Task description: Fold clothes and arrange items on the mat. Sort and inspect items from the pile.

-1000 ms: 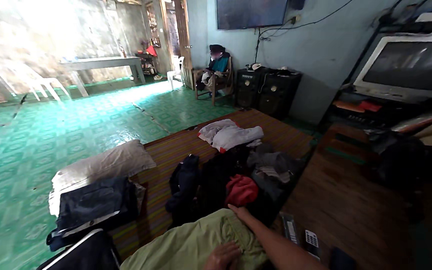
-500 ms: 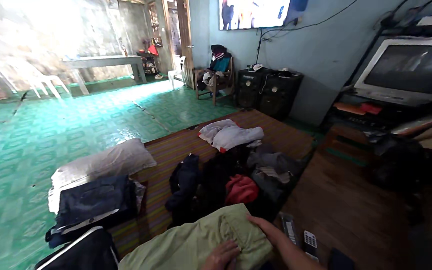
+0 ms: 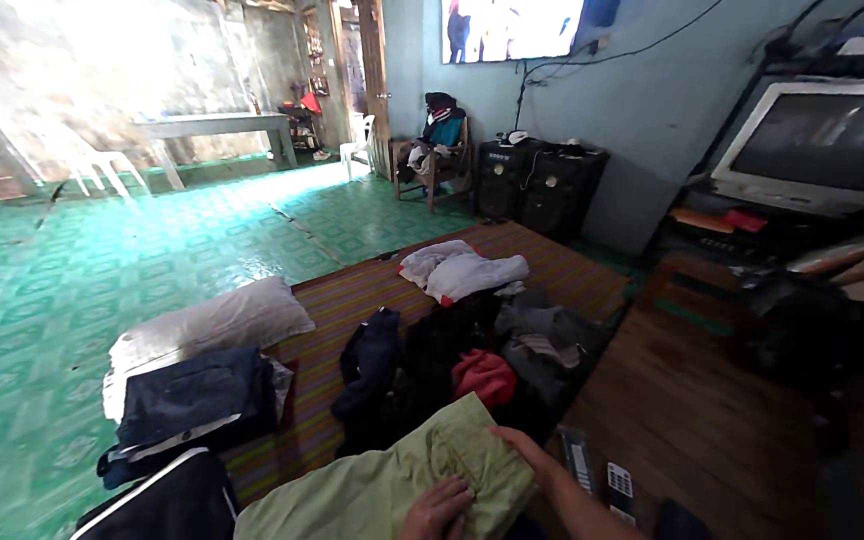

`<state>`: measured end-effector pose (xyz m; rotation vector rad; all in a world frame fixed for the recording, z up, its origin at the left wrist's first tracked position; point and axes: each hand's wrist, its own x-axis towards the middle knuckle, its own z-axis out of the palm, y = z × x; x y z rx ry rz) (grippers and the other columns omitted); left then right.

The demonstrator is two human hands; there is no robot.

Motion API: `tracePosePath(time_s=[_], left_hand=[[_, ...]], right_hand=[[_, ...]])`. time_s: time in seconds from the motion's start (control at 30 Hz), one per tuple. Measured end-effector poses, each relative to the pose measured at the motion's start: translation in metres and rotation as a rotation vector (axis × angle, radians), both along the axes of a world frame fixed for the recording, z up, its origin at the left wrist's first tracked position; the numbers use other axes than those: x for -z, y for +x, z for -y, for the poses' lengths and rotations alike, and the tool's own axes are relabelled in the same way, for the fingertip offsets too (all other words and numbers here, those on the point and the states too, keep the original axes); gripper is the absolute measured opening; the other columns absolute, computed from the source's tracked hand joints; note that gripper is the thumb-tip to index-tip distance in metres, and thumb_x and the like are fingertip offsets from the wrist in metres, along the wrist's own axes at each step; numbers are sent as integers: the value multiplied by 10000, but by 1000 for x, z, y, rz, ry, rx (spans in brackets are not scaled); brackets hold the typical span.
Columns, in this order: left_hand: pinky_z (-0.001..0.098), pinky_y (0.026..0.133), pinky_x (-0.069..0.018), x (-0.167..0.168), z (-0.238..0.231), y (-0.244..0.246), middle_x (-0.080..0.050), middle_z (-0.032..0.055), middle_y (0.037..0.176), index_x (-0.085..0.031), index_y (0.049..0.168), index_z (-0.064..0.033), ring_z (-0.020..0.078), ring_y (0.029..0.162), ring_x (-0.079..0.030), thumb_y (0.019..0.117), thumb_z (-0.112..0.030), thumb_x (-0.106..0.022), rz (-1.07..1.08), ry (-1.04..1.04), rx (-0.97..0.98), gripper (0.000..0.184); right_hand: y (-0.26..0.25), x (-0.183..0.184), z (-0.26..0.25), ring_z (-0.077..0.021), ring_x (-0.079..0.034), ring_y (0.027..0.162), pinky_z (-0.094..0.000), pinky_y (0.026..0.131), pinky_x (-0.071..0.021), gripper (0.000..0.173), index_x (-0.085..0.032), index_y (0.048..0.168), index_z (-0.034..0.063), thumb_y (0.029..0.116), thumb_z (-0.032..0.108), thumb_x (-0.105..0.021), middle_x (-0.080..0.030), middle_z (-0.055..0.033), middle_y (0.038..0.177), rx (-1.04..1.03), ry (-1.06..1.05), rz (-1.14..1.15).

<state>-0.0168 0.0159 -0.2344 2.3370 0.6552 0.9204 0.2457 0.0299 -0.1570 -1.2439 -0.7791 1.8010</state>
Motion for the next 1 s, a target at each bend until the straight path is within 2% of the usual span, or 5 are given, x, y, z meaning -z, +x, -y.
tracePosePath(time_s=[0.13,0.33,0.5,0.67,1.0], left_hand=[[396,1166,-450,0,0,-1,-678,127,1342,-729,1248,-55,231,1352,-575,986,-103,-611,2,23,-20,291],[391,1178,-437,4,0,-1,-663,105,1372,-717,1278,-80,211,1376,-551,1003,-127,-599,-19,21,-4,302],[394,1175,-435,-8,1,-4,-667,114,1363,-721,1266,-70,220,1372,-555,995,-105,-599,-25,15,14,299],[383,1186,-428,-1,0,-2,-662,104,1374,-720,1270,-72,208,1381,-546,1002,-115,-599,-23,13,27,296],[390,1176,-438,0,-1,0,-668,105,1366,-726,1255,-64,214,1373,-555,994,-96,-602,-11,18,31,291]], right_hand=[[-10,11,10,-104,-728,905,-322,799,-623,349,-640,1180,149,1049,400,-436,-751,-22,986,108,101,-206],[-1,48,-3,-214,-681,1152,-464,990,-572,734,-587,1406,156,1025,698,-274,-702,-105,1271,6,148,-378],[-12,-18,-1,-51,-688,954,-284,850,-592,457,-586,1322,183,1102,459,-295,-716,24,1058,11,14,103],[10,18,-5,-182,-728,942,-396,830,-616,444,-623,1280,118,1016,464,-537,-743,-79,1045,-32,-104,44],[19,28,4,-178,-725,809,-372,725,-614,211,-661,1059,100,964,256,-555,-742,-73,892,-87,-213,15]])
